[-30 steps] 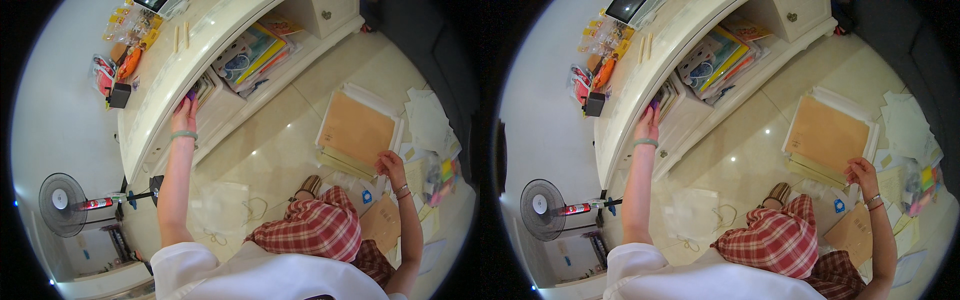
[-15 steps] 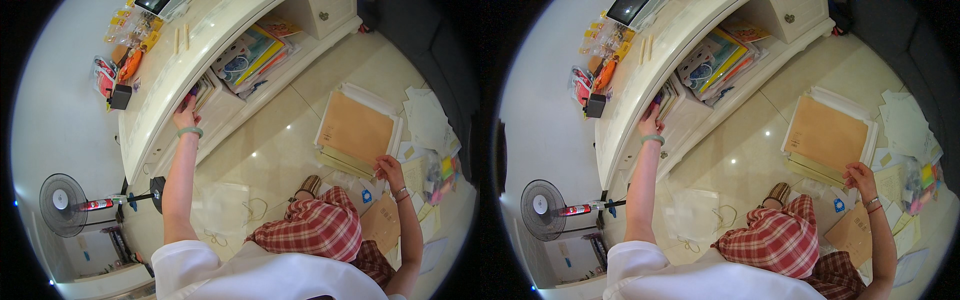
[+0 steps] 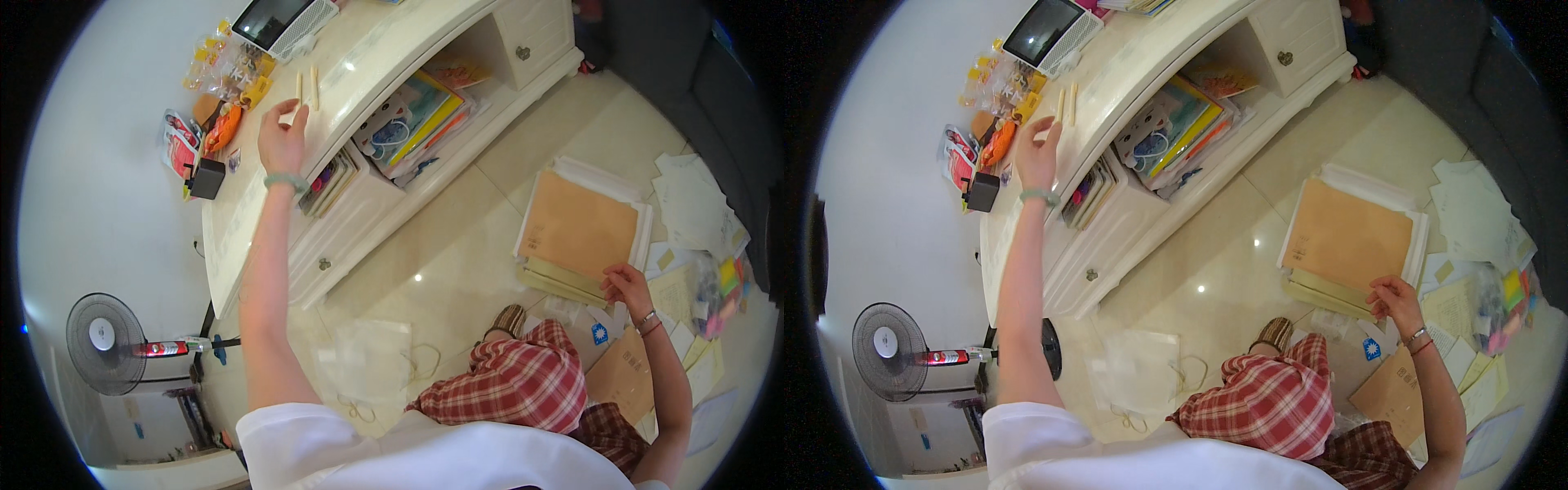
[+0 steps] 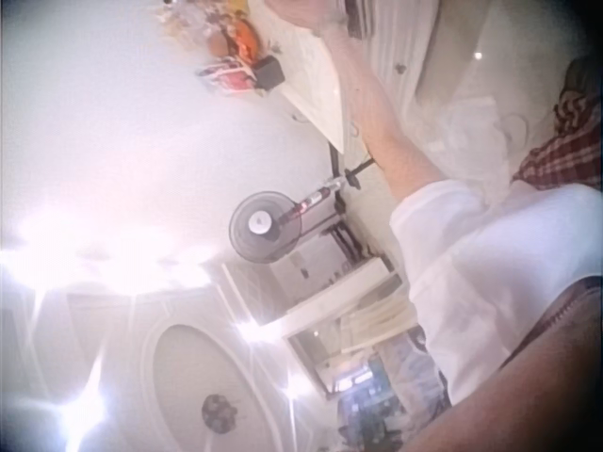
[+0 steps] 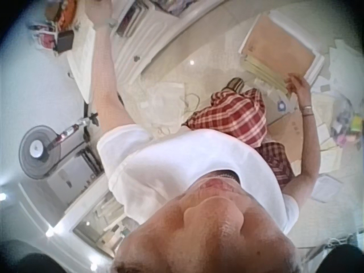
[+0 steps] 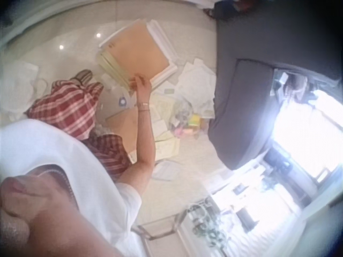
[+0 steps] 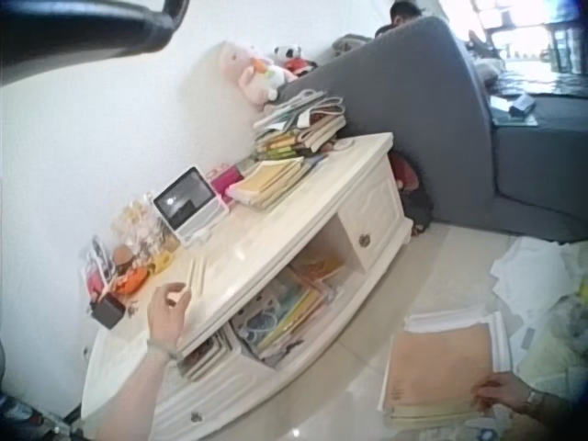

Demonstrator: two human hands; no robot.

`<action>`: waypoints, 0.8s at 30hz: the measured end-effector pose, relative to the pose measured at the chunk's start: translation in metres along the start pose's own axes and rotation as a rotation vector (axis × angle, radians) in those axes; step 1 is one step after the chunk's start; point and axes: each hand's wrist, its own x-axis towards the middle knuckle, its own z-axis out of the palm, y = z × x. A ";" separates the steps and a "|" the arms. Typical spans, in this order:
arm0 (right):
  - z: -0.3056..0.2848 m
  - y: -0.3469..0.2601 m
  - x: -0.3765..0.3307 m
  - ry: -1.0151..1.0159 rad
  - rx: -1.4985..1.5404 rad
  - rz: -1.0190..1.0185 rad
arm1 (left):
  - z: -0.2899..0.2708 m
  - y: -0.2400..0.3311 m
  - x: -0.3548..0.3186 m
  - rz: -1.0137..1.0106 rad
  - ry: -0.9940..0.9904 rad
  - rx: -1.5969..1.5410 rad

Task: The person sits on the floor and organizes various stationery items, including notebooks, sticky notes, and a cat-shaped pouch, into a plastic storage box. They sort through papers and folders, placing selected items into the container before moving it to a shelf.

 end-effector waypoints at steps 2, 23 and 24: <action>0.003 -0.003 -0.001 0.000 -0.024 0.010 | 0.011 -0.023 0.035 -0.251 -0.139 0.110; -0.008 -0.004 -0.008 0.038 -0.029 0.031 | 0.033 -0.083 0.109 -0.484 -0.865 0.257; -0.009 -0.004 -0.008 0.040 -0.026 0.030 | 0.038 -0.081 0.104 -0.477 -0.824 0.290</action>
